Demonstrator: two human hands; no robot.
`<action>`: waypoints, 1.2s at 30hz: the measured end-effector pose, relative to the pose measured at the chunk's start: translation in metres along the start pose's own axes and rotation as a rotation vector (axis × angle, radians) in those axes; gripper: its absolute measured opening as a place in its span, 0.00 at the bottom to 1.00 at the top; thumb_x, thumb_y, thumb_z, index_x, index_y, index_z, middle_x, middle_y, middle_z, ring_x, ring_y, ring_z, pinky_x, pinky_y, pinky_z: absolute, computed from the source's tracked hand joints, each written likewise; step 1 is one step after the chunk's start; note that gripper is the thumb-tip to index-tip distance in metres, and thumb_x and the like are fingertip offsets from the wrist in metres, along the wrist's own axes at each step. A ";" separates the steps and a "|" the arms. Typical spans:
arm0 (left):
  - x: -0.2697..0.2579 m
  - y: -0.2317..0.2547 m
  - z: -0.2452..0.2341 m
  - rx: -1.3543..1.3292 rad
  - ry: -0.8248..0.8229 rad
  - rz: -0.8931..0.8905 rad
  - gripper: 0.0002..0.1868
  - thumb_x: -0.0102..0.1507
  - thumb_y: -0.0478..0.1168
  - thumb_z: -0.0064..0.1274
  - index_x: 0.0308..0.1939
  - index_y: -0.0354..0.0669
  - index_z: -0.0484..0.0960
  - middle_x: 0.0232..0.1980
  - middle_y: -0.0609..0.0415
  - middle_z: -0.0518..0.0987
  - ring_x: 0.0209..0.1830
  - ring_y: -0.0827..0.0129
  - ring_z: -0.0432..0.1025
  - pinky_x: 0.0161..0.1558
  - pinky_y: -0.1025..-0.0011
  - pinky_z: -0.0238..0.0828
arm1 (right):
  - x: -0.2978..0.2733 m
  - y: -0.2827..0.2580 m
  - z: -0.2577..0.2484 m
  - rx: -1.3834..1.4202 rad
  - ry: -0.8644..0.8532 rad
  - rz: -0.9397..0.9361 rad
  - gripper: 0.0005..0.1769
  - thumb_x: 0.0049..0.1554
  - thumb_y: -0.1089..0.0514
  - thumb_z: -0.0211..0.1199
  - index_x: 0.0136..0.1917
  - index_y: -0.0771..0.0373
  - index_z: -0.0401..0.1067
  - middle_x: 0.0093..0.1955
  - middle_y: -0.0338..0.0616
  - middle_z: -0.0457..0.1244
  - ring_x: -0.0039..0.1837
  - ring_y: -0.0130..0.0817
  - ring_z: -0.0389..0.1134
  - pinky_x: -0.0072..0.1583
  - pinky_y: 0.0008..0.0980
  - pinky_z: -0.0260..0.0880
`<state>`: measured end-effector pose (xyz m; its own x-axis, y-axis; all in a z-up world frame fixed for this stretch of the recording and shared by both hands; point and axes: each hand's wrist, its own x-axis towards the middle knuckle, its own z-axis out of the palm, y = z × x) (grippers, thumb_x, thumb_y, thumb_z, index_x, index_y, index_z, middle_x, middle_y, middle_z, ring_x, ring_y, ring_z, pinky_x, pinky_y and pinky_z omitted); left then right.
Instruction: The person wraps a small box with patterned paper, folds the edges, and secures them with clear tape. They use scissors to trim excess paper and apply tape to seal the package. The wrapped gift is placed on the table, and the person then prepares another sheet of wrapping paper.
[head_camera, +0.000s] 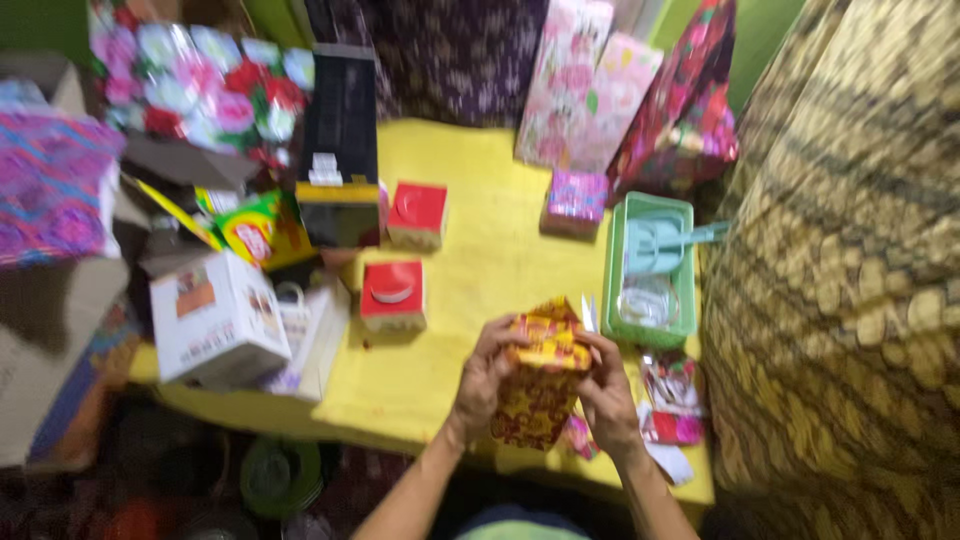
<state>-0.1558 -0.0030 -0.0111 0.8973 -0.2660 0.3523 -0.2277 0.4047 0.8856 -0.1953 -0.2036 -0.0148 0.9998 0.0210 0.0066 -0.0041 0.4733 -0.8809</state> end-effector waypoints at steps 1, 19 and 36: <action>0.007 0.001 -0.003 0.028 -0.022 0.034 0.14 0.70 0.48 0.53 0.56 0.47 0.80 0.75 0.50 0.64 0.73 0.61 0.65 0.72 0.61 0.67 | 0.002 -0.001 0.005 0.010 -0.057 -0.057 0.42 0.54 0.72 0.60 0.78 0.55 0.53 0.71 0.47 0.56 0.65 0.39 0.56 0.62 0.39 0.62; 0.039 0.013 -0.036 0.058 -0.118 -0.243 0.35 0.63 0.32 0.57 0.73 0.37 0.64 0.71 0.48 0.70 0.72 0.65 0.63 0.71 0.69 0.57 | 0.046 0.020 0.013 -0.305 0.036 -0.121 0.49 0.45 0.70 0.75 0.76 0.57 0.58 0.76 0.42 0.56 0.74 0.35 0.60 0.68 0.38 0.69; 0.049 -0.013 -0.020 0.255 0.115 -0.146 0.21 0.65 0.28 0.48 0.63 0.34 0.73 0.57 0.51 0.77 0.58 0.71 0.71 0.62 0.73 0.67 | 0.041 0.002 0.022 -0.416 0.023 -0.169 0.42 0.47 0.69 0.73 0.74 0.57 0.64 0.74 0.43 0.59 0.74 0.35 0.61 0.70 0.40 0.67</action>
<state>-0.1015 -0.0034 -0.0112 0.9610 -0.1989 0.1919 -0.1676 0.1327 0.9769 -0.1550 -0.1823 -0.0062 0.9859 -0.0484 0.1602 0.1635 0.0742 -0.9837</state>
